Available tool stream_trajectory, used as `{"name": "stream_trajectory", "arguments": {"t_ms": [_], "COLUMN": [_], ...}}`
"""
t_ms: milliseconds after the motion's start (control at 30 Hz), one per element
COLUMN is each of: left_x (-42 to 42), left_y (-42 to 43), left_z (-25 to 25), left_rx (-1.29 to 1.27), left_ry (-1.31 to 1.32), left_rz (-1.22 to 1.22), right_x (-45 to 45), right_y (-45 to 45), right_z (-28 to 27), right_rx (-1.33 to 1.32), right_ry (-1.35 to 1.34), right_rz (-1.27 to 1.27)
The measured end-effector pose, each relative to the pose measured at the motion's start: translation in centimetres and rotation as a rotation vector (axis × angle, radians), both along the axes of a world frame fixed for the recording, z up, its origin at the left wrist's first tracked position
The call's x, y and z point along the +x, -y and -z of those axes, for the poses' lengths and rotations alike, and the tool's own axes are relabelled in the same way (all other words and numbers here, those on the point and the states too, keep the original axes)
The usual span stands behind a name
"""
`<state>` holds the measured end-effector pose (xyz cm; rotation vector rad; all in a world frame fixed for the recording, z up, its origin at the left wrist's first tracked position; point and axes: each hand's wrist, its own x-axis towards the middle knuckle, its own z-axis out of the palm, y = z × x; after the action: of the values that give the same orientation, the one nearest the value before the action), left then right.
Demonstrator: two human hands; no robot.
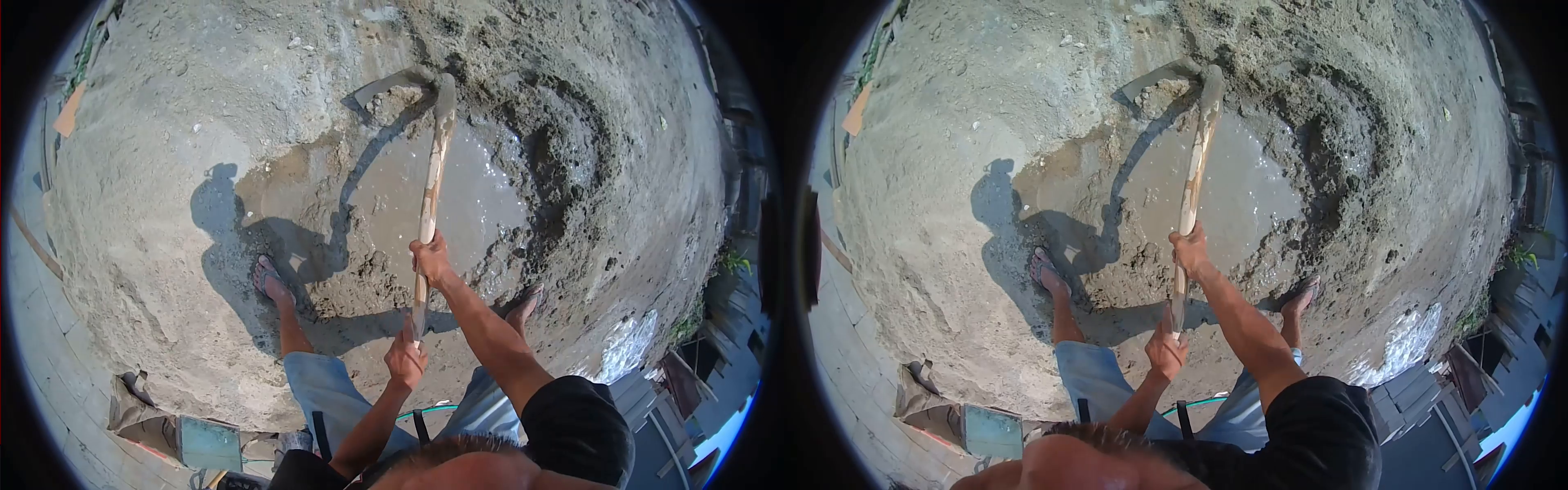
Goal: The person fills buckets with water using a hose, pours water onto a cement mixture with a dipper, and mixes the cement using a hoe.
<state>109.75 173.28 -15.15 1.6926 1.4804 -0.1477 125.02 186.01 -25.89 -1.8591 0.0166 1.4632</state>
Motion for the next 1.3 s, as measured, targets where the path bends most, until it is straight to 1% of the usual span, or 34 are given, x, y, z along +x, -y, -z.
{"name": "stream_trajectory", "arguments": {"t_ms": [67, 133, 167, 233, 267, 300, 333, 367, 400, 433, 467, 500, 533, 567, 600, 633, 667, 733, 800, 833, 900, 933, 967, 1033, 1133, 1200, 1233, 1300], "left_x": [-0.1, 0.4, 0.6, 2.3, 3.1, 4.0, 5.0, 5.4, 6.1, 6.9, 7.2, 7.6, 7.9, 8.2, 8.2, 7.8, 7.2, 5.8, 5.3, 4.9, 4.4, 4.1, 4.0, 3.1, 1.1, 0.5, 0.3, -0.3], "left_y": [3.2, 2.4, 1.6, -4.3, -7.5, -10.8, -14.7, -18.2, -22.4, -26.1, -28.5, -29.4, -29.9, -29.9, -29.1, -26.7, -24.6, -21.1, -18.3, -16.9, -14.4, -12.6, -10.9, -7.6, -0.7, 3.1, 4.2, 5.7], "left_z": [-0.5, -0.5, 0.1, 1.3, 2.8, 4.5, 5.7, 7.8, 7.0, 6.9, 7.0, 7.0, 7.0, 6.6, 6.7, 7.0, 7.1, 7.0, 4.6, 3.7, 2.5, 1.8, 1.4, 0.6, -0.4, -2.3, -3.3, -5.4], "left_rx": [-0.05, -0.031, -0.002, 0.052, 0.105, 0.155, 0.29, 0.503, 0.544, 0.514, 0.484, 0.479, 0.432, 0.385, 0.389, 0.357, 0.334, 0.27, 0.136, 0.136, 0.037, 0.032, -0.029, -0.096, -0.111, -0.122, -0.113, -0.14], "left_ry": [0.007, 0.047, 0.079, 0.023, -0.004, -0.032, -0.061, 0.004, -0.054, -0.068, -0.083, -0.089, -0.107, -0.122, -0.119, -0.105, -0.091, -0.044, -0.089, -0.092, -0.038, -0.041, -0.047, -0.028, 0.037, 0.016, 0.021, -0.006], "left_rz": [-0.06, -0.071, -0.074, -0.023, -0.009, 0.002, -0.002, -0.022, 0.008, 0.015, 0.025, 0.023, 0.019, 0.017, 0.015, -0.012, -0.043, -0.04, -0.029, -0.028, -0.023, -0.021, -0.016, -0.012, -0.02, -0.043, -0.045, -0.063], "right_x": [0.0, 0.2, 0.8, 2.6, 3.6, 4.5, 5.7, 6.8, 7.6, 8.0, 8.4, 8.5, 8.0, 7.5, 7.3, 6.7, 5.9, 5.2, 4.2, 3.8, 3.8, 3.5, 3.3, 3.3, 1.8, 0.8, 0.4, -0.5], "right_y": [1.4, 1.7, 0.6, -4.3, -7.7, -12.2, -16.4, -20.9, -25.0, -28.5, -31.6, -33.3, -33.0, -32.3, -32.0, -30.2, -28.3, -24.6, -20.7, -18.8, -15.4, -13.3, -11.3, -6.8, -0.4, 3.8, 5.4, 6.7], "right_z": [-1.3, -2.0, -1.3, 0.3, 1.5, 1.2, 2.5, 2.8, 3.6, 3.6, 4.8, 5.4, 6.2, 6.7, 7.1, 7.4, 6.4, 6.5, 5.5, 4.7, 4.5, 3.6, 2.6, 3.1, 0.3, -1.3, -1.7, -4.7], "right_rx": [-0.023, -0.026, 0.022, 0.094, 0.136, 0.203, 0.27, 0.343, 0.339, 0.363, 0.372, 0.322, 0.314, 0.258, 0.213, 0.21, 0.238, 0.201, 0.168, 0.17, 0.098, 0.069, 0.043, 0.006, -0.076, -0.111, -0.105, -0.099], "right_ry": [0.001, 0.06, 0.058, 0.065, 0.054, 0.06, 0.016, 0.0, -0.013, -0.091, -0.136, -0.18, -0.187, -0.182, -0.169, -0.12, -0.06, -0.065, -0.041, -0.018, 0.01, 0.016, 0.026, -0.048, 0.016, 0.037, 0.037, 0.045], "right_rz": [-0.024, -0.053, -0.045, -0.035, -0.007, -0.001, 0.014, -0.05, -0.087, -0.045, -0.011, -0.049, -0.054, -0.125, -0.196, -0.21, -0.186, -0.213, -0.173, -0.148, -0.149, -0.124, -0.098, -0.068, -0.057, -0.061, -0.063, -0.089]}}
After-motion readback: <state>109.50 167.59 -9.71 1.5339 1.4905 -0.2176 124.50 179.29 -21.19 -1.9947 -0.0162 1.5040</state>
